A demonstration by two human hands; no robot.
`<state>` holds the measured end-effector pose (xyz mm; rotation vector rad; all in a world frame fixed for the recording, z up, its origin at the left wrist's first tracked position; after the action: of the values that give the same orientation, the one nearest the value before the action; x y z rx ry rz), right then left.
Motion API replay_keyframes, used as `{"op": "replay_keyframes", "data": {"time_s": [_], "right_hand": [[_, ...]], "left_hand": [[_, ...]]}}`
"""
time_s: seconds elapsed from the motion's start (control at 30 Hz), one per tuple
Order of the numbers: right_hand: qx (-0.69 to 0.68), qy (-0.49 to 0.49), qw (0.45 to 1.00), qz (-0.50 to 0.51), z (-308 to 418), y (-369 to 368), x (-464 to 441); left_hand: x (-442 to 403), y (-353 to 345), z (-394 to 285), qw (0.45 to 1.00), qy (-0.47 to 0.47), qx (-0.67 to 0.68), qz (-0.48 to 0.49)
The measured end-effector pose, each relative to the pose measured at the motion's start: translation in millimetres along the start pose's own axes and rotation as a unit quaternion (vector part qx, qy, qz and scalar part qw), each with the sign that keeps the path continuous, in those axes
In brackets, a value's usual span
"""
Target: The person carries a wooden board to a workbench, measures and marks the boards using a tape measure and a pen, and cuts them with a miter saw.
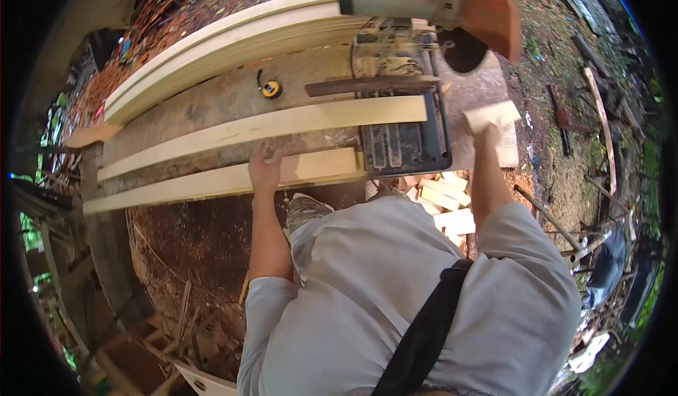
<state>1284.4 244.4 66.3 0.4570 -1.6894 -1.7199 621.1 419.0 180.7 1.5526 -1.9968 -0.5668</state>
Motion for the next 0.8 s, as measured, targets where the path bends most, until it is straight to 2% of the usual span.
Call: {"op": "replay_keyframes", "data": {"time_s": [0.03, 0.07, 0.1, 0.13, 0.17, 0.23, 0.27, 0.3, 0.33, 0.37, 0.4, 0.43, 0.47, 0.5, 0.57, 0.6, 0.67, 0.7, 0.77, 0.8], "right_hand": [[0.022, -0.106, 0.993, 0.048, -25, -2, 9], [0.11, -0.134, 0.978, 0.113, -50, -9, 21], [0.12, -0.211, 0.963, 0.114, -115, -44, 10], [0.195, -0.2, 0.954, 0.112, -65, 16, 80], [0.166, -0.22, 0.944, 0.181, -83, 18, 101], [0.129, -0.252, 0.933, 0.224, -107, 16, 137], [0.132, -0.244, 0.935, 0.222, -109, 8, 147], [-0.047, -0.349, 0.915, 0.194, -121, -5, 162], [-0.227, -0.443, 0.853, 0.16, -134, -31, 179], [-0.395, -0.518, 0.749, 0.117, -143, -59, 199], [-0.547, -0.568, 0.611, 0.065, -141, -81, 217], [-0.591, -0.512, 0.613, 0.114, -125, -97, 228], [-0.629, -0.451, 0.612, 0.16, -99, -108, 242], [-0.549, -0.417, 0.673, 0.267, -67, -114, 256], [-0.357, -0.324, 0.755, 0.446, 21, -120, 280], [-0.251, -0.266, 0.775, 0.515, 72, -121, 290], [-0.17, -0.149, 0.764, 0.604, 184, -86, 318], [-0.147, -0.035, 0.757, 0.635, 236, -67, 328], [-0.15, 0.092, 0.759, 0.627, 320, -40, 337], [-0.162, 0.149, 0.756, 0.616, 359, -26, 341]], "left_hand": [[6, 20, 7, 0.998, 0.04, 0.003, -0.05], [12, 34, 21, 0.997, 0.044, 0.003, -0.057], [23, 51, 41, 0.992, 0.048, -0.017, -0.119], [35, 67, 65, 0.981, 0.052, -0.036, -0.181], [44, 75, 93, 0.98, 0.058, -0.032, -0.19], [72, 92, 157, 0.928, 0.165, 0.106, -0.317], [83, 99, 167, 0.925, 0.169, 0.108, -0.324], [100, 103, 185, 0.884, 0.266, 0.156, -0.352], [117, 107, 204, 0.833, 0.357, 0.201, -0.372], [128, 108, 225, 0.833, 0.359, 0.201, -0.371], [134, 104, 252, 0.854, 0.381, 0.103, -0.34], [137, 98, 279, 0.866, 0.397, 0.004, -0.303], [140, 89, 307, 0.89, 0.371, 0.078, -0.255], [148, 76, 335, 0.904, 0.343, 0.152, -0.205], [161, 38, 430, 0.911, 0.377, 0.158, 0.053], [163, 49, 391, 0.922, 0.367, -0.049, 0.109], [163, 66, 349, 0.889, 0.352, -0.254, 0.148], [163, 71, 366, 0.891, 0.379, -0.21, 0.135], [165, 87, 428, 0.887, 0.42, -0.161, 0.106], [166, 94, 473, 0.883, 0.466, -0.038, 0.043]]}}
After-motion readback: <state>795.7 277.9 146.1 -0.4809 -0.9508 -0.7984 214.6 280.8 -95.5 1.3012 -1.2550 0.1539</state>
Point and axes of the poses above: each hand's wrist, its own x-axis away from the middle knuckle, its own y-axis out of the back of the hand, z = x × y, the point moved 5 cm from there along -x, towards the middle knuckle, and after that the axes turned 12 degrees about z, right-handed, at the moved point
